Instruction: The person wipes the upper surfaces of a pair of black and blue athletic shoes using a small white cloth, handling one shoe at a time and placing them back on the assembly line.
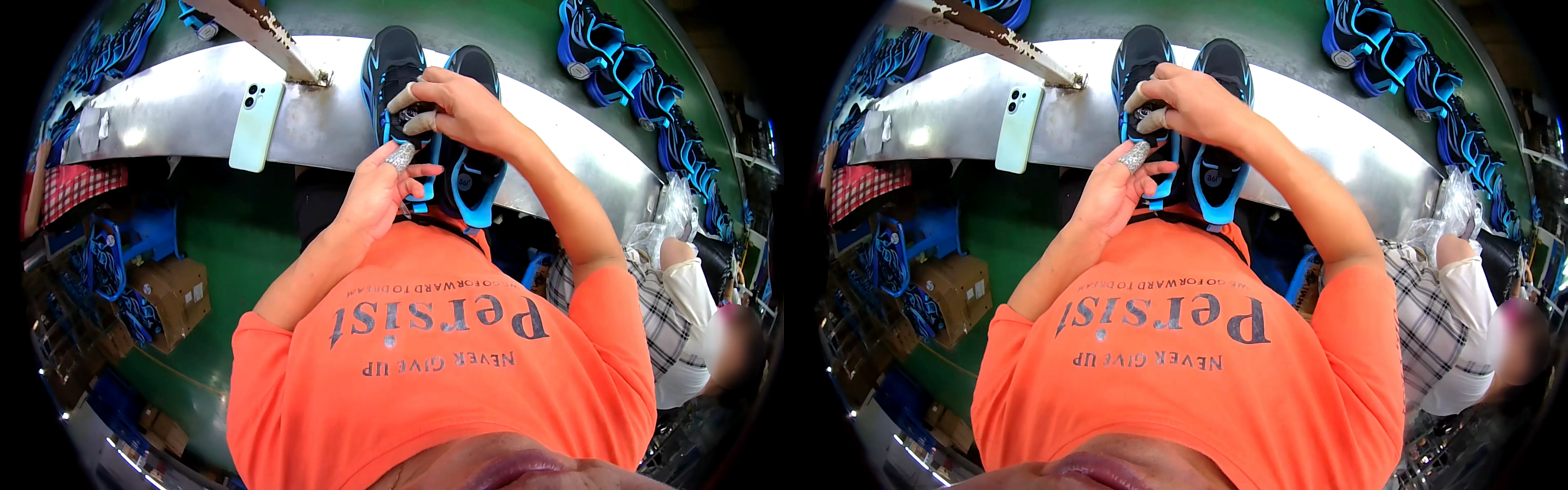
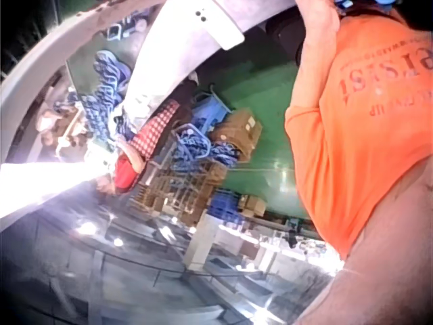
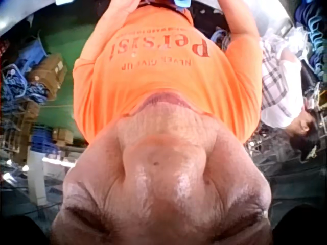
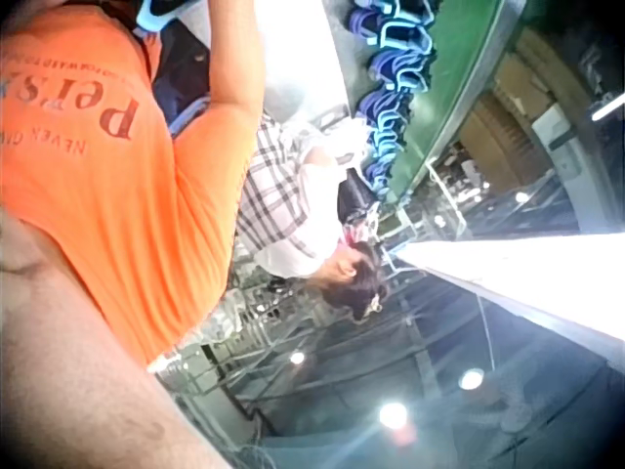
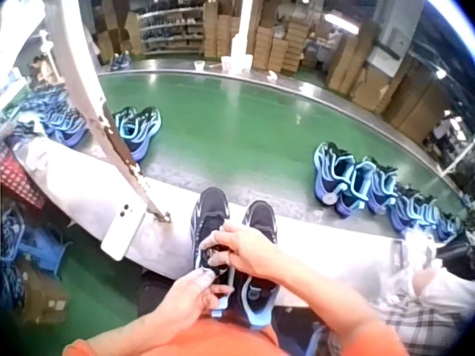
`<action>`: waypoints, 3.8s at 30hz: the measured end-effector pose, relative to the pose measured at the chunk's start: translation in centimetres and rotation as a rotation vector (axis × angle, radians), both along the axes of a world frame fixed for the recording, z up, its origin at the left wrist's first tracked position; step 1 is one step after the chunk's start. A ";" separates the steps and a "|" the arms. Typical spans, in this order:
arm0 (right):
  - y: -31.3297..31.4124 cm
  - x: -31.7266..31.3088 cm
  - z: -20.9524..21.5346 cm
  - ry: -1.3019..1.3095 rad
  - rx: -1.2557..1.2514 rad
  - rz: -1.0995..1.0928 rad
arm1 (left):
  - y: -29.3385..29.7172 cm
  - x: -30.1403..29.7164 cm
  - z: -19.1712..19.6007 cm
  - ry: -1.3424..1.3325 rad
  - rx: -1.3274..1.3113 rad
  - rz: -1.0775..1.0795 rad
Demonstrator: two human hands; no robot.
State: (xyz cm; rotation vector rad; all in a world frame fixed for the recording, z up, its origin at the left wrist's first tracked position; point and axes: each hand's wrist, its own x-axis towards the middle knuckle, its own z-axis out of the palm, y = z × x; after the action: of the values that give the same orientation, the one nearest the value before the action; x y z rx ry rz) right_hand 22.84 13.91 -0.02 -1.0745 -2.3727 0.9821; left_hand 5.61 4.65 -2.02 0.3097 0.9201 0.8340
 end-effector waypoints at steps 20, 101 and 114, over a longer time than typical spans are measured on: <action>0.2 1.1 0.2 0.043 -0.086 -0.302 | 0.9 -3.7 3.8 0.126 0.147 -0.341; 4.1 22.4 0.3 -0.154 0.088 -0.832 | 29.0 -1.4 0.9 1.941 1.938 -0.426; 10.5 22.9 -3.9 -0.536 0.007 -0.721 | 7.8 3.5 -3.5 0.914 0.857 -0.761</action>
State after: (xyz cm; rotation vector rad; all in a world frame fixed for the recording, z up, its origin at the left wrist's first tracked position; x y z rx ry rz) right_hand 45.76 24.41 -3.89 -2.1839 -2.0236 0.4504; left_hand 9.07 12.42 -5.53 1.7750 1.0930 0.2868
